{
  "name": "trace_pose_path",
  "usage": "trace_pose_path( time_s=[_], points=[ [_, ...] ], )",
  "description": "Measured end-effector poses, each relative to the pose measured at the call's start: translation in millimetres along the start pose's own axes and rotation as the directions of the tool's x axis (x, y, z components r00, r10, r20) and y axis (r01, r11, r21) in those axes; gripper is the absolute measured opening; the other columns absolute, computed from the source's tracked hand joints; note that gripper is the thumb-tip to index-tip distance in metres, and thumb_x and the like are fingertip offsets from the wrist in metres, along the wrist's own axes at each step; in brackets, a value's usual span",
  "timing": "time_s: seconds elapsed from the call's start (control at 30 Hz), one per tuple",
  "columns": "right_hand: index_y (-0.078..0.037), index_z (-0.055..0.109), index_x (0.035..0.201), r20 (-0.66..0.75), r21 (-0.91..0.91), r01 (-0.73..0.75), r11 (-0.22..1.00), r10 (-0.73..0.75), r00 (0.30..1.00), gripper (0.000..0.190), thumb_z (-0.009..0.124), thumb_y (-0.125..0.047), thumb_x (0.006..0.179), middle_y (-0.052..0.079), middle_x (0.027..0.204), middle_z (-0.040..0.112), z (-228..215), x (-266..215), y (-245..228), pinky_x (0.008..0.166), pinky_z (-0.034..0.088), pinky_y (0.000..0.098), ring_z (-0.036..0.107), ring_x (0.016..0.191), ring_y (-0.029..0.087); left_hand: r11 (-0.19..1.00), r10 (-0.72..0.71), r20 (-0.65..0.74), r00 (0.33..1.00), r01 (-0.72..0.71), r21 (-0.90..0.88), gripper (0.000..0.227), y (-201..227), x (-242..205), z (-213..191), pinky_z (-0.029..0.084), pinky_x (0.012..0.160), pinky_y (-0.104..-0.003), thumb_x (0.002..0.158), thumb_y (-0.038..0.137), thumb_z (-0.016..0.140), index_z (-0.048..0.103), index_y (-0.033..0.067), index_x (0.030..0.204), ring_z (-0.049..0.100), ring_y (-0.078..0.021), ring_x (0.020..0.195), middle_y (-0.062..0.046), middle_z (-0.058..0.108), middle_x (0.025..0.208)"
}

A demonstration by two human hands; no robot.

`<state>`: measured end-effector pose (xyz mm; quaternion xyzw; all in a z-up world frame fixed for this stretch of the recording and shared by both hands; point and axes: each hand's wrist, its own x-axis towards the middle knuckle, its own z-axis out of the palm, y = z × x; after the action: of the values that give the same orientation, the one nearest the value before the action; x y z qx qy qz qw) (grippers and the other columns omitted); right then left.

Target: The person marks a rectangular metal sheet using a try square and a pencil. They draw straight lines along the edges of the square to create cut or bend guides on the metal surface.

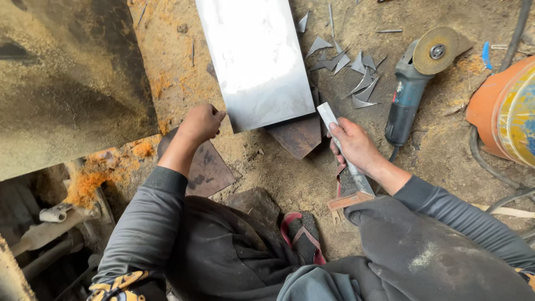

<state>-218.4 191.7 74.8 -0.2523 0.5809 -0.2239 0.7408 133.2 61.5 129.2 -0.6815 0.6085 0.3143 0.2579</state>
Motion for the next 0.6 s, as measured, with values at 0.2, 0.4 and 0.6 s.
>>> trace_pose_path(
  time_s=[0.2, 0.4, 0.6],
  points=[
    [-0.002, 0.055, 0.096, -0.038, -0.104, -0.004, 0.995, 0.000, 0.999, 0.031, 0.047, -0.030, 0.106, 0.003, 0.062, 0.053, 1, -9, 1, 0.035, 0.042, 0.0300, 0.050, 0.043, 0.011, 0.910, -0.061, 0.112, 0.992, 0.102, -0.402, 0.038, 16, -2, 13, 0.064, 0.066, -0.035, 0.103, 0.024, 0.059, 0.071, -0.0108, 0.096, 0.077, -0.0233, 0.068, -0.018, 0.076, 0.081],
    [-0.002, 0.055, 0.094, -0.048, -0.132, -0.008, 0.991, 0.002, 0.999, 0.033, 0.048, -0.031, 0.107, 0.003, 0.061, 0.053, 2, -7, -1, 0.035, 0.042, 0.0298, 0.049, 0.041, 0.011, 0.882, -0.093, 0.043, 0.995, 0.103, -0.460, 0.036, 17, -5, 13, 0.064, 0.065, -0.037, 0.101, 0.021, 0.062, 0.069, -0.0133, 0.098, 0.077, -0.0263, 0.072, -0.021, 0.075, 0.085],
    [-0.003, 0.055, 0.095, -0.032, -0.129, -0.015, 0.992, 0.011, 0.999, 0.033, 0.047, -0.033, 0.107, 0.003, 0.061, 0.053, 5, -5, 0, 0.034, 0.041, 0.0297, 0.049, 0.041, 0.011, 0.783, -0.079, 0.083, 0.993, 0.113, -0.612, 0.036, 6, -1, 20, 0.066, 0.069, -0.038, 0.102, 0.018, 0.060, 0.067, -0.0171, 0.099, 0.077, -0.0296, 0.074, -0.025, 0.075, 0.087]
  ],
)
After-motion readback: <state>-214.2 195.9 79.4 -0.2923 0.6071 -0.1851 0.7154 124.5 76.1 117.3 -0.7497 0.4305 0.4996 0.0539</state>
